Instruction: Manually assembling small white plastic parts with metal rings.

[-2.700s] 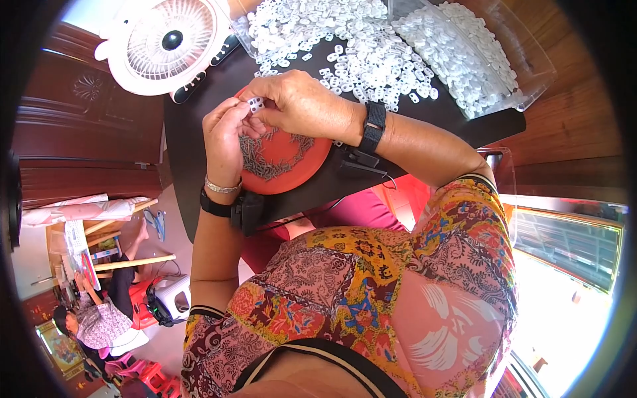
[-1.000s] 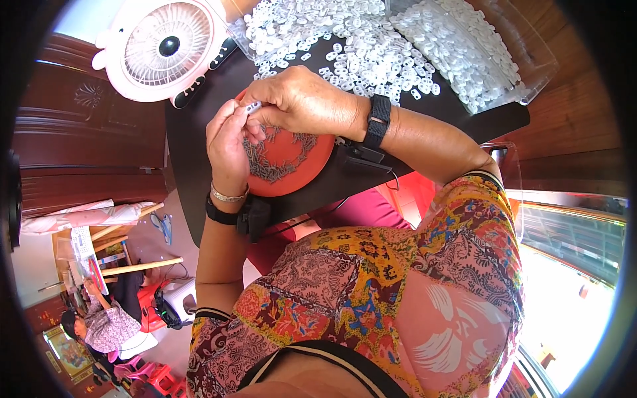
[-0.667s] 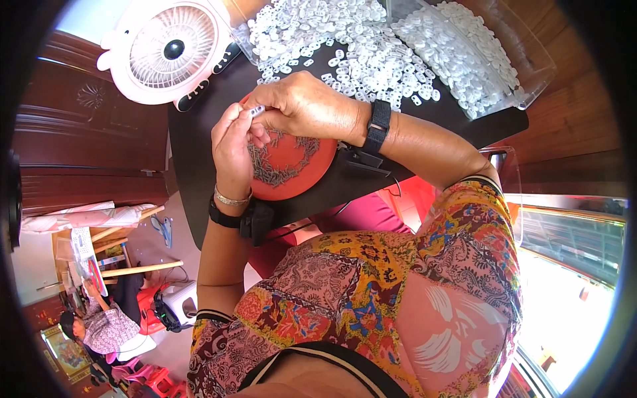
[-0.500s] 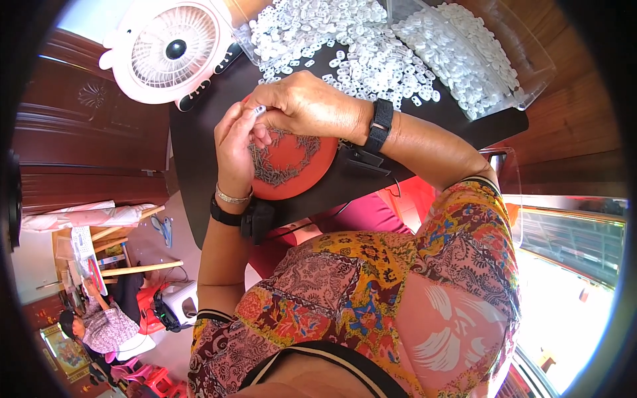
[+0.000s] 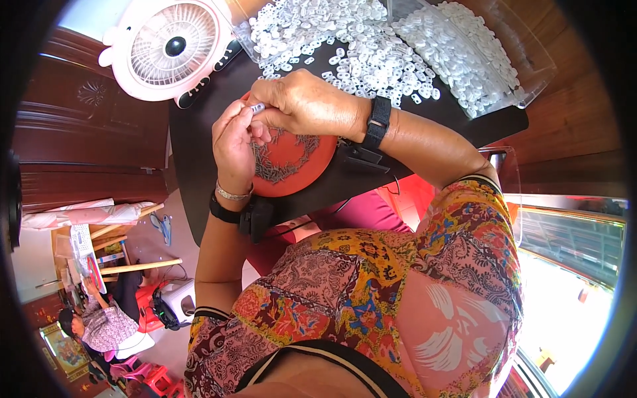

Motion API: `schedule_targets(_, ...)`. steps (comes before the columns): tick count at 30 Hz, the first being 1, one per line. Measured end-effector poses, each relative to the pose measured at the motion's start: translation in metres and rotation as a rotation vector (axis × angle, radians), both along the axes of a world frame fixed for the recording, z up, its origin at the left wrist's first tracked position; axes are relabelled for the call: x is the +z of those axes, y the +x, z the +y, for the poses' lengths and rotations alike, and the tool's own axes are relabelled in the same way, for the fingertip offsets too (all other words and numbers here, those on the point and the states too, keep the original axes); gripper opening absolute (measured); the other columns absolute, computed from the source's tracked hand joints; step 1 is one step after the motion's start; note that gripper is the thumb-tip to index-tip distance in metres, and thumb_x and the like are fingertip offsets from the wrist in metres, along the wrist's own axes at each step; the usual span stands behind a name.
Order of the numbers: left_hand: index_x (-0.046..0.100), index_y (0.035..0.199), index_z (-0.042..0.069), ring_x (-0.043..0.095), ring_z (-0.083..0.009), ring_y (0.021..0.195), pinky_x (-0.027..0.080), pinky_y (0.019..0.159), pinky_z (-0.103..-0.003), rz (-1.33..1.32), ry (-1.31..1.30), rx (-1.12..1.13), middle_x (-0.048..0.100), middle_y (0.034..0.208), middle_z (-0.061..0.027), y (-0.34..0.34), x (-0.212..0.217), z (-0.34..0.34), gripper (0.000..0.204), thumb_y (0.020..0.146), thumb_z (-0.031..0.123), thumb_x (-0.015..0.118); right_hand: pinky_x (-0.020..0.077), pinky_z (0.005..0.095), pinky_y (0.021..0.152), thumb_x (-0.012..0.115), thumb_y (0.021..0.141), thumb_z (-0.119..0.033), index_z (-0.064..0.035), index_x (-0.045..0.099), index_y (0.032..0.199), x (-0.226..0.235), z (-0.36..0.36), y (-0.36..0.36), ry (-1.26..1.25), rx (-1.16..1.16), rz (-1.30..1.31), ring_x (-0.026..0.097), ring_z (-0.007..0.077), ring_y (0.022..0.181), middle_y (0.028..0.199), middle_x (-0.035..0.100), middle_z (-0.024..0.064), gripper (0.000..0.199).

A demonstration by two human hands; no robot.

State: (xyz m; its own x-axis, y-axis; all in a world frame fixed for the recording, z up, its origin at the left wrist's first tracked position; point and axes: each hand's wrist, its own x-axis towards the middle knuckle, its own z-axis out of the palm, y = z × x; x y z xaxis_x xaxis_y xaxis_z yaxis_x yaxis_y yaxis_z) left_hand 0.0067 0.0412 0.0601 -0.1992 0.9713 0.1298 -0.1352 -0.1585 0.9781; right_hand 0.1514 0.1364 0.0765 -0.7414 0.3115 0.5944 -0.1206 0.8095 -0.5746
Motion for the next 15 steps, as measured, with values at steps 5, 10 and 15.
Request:
schedule_targets(5, 0.054, 0.077, 0.002, 0.048, -0.009, 0.054, 0.038, 0.051, -0.022, -0.036, 0.029, 0.003, 0.049, 0.061, -0.0006, 0.0016, 0.0005, -0.001, 0.023, 0.092, 0.017, 0.045, 0.0541, 0.0337, 0.061, 0.065, 0.086, -0.014, -0.0027, 0.057, 0.093, 0.0019, -0.0051, 0.0002, 0.072, 0.0, -0.003, 0.067, 0.0289, 0.071, 0.076, 0.067, 0.0096, 0.016)
schedule_targets(10, 0.055, 0.08, 0.001, 0.049, -0.0084, 0.057, 0.039, 0.053, -0.021, 0.032, 0.078, 0.075, 0.051, 0.065, -0.0017, 0.0024, 0.0022, 0.0004, 0.023, 0.093, 0.017, 0.046, 0.0553, 0.0303, 0.066, 0.067, 0.085, -0.013, -0.0042, 0.061, 0.102, -0.005, 0.0, -0.0037, -0.006, -0.013, 0.065, 0.07, 0.0234, 0.074, 0.079, 0.069, 0.0079, 0.02)
schedule_targets(15, 0.055, 0.08, 0.001, 0.049, -0.0086, 0.059, 0.039, 0.055, -0.021, 0.154, 0.131, 0.129, 0.051, 0.067, -0.0025, 0.0015, 0.005, -0.0012, 0.023, 0.094, 0.017, 0.047, 0.0547, 0.0283, 0.072, 0.072, 0.079, -0.006, -0.0041, 0.063, 0.104, -0.007, 0.0039, -0.0029, -0.133, 0.043, 0.076, 0.069, 0.0205, 0.081, 0.094, 0.069, 0.0092, 0.026)
